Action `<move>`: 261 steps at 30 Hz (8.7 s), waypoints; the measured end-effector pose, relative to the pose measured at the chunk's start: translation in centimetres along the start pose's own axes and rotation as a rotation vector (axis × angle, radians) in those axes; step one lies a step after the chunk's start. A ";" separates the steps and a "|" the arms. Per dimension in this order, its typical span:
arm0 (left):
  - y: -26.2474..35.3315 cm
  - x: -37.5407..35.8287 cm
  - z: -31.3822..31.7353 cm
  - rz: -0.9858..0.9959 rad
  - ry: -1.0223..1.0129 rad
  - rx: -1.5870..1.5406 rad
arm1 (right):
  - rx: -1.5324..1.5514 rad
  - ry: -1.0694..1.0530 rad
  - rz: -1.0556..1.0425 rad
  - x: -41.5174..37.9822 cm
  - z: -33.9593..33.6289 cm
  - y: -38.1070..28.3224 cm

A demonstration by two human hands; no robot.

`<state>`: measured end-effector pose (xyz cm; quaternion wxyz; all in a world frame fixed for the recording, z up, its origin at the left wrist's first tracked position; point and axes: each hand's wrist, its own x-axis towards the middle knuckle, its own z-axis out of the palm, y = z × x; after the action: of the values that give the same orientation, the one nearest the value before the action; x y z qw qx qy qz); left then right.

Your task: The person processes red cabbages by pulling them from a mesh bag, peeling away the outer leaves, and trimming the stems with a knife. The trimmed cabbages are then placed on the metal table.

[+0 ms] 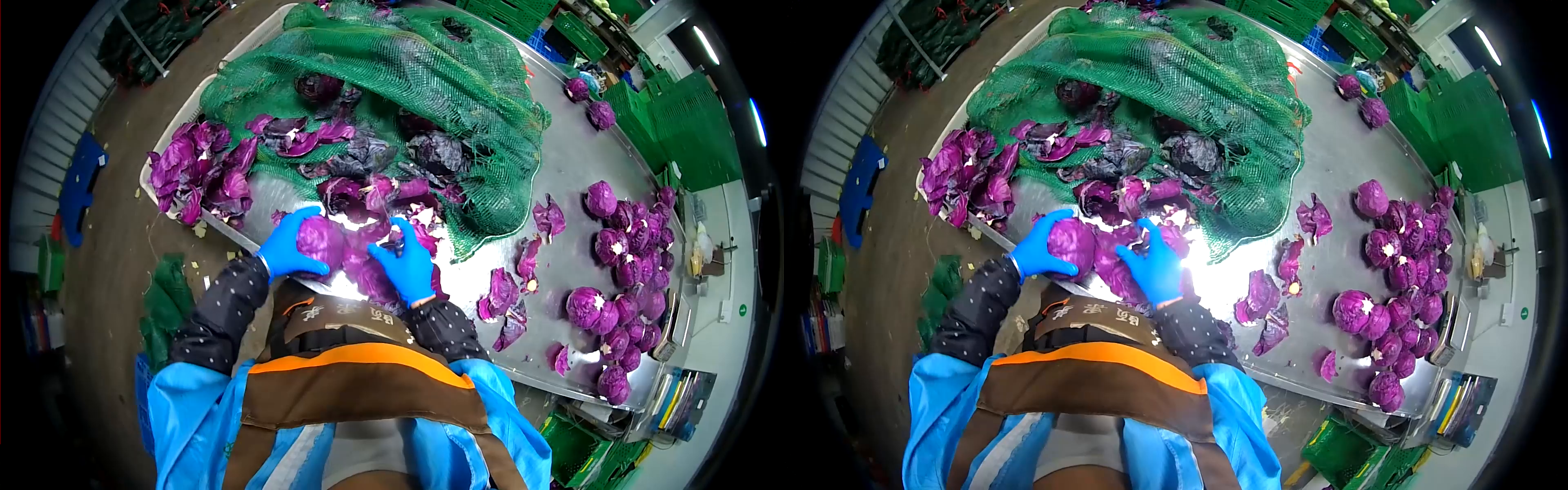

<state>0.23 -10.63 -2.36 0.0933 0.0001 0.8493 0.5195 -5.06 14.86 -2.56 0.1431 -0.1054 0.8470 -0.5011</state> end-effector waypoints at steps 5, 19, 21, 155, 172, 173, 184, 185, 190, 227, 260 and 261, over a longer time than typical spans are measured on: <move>-0.3 0.8 -0.3 -0.012 -0.049 0.057 | 0.081 -0.224 -0.337 1.7 2.6 -3.8; 0.7 -1.3 0.7 -0.325 -0.028 -1.197 | -0.233 -0.051 -0.020 1.2 -0.4 4.8; 2.8 -1.5 0.9 -0.478 -0.079 -1.258 | -0.061 0.105 -0.257 -0.7 -2.1 0.8; 7.6 -1.9 5.8 -0.052 0.176 -0.540 | -0.161 -0.008 -0.542 -2.5 -4.8 -2.9; 9.1 -2.7 5.4 -0.079 0.097 -0.511 | -0.300 0.251 -0.080 1.2 -4.6 0.5; 9.5 -2.5 5.2 0.100 0.106 -0.360 | -0.253 0.236 -0.061 1.1 -5.1 1.0; 9.8 -2.7 4.7 0.156 0.010 -0.536 | 0.658 0.131 0.046 1.2 -3.5 2.5; 9.9 -2.9 4.5 0.032 -0.064 -0.833 | 0.656 -0.033 0.247 0.3 -5.9 0.3; 6.3 -3.3 4.8 -0.231 -0.171 -1.532 | 1.035 -0.392 -0.078 -2.2 -5.9 -2.3; 4.4 5.9 12.8 0.612 -0.285 0.869 | -0.892 0.376 0.328 -10.8 -11.7 13.0; -12.6 14.4 -27.5 0.284 -0.349 -0.067 | 0.467 -0.143 0.133 16.6 22.1 -18.3; -11.5 15.4 -24.4 0.319 -0.379 -0.025 | 0.601 0.013 0.178 14.7 20.8 -15.5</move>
<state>-17.64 -35.99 -4.12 0.1677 0.2307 0.7994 0.5288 -11.05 -14.26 -0.47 0.2059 0.0193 0.6678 -0.7151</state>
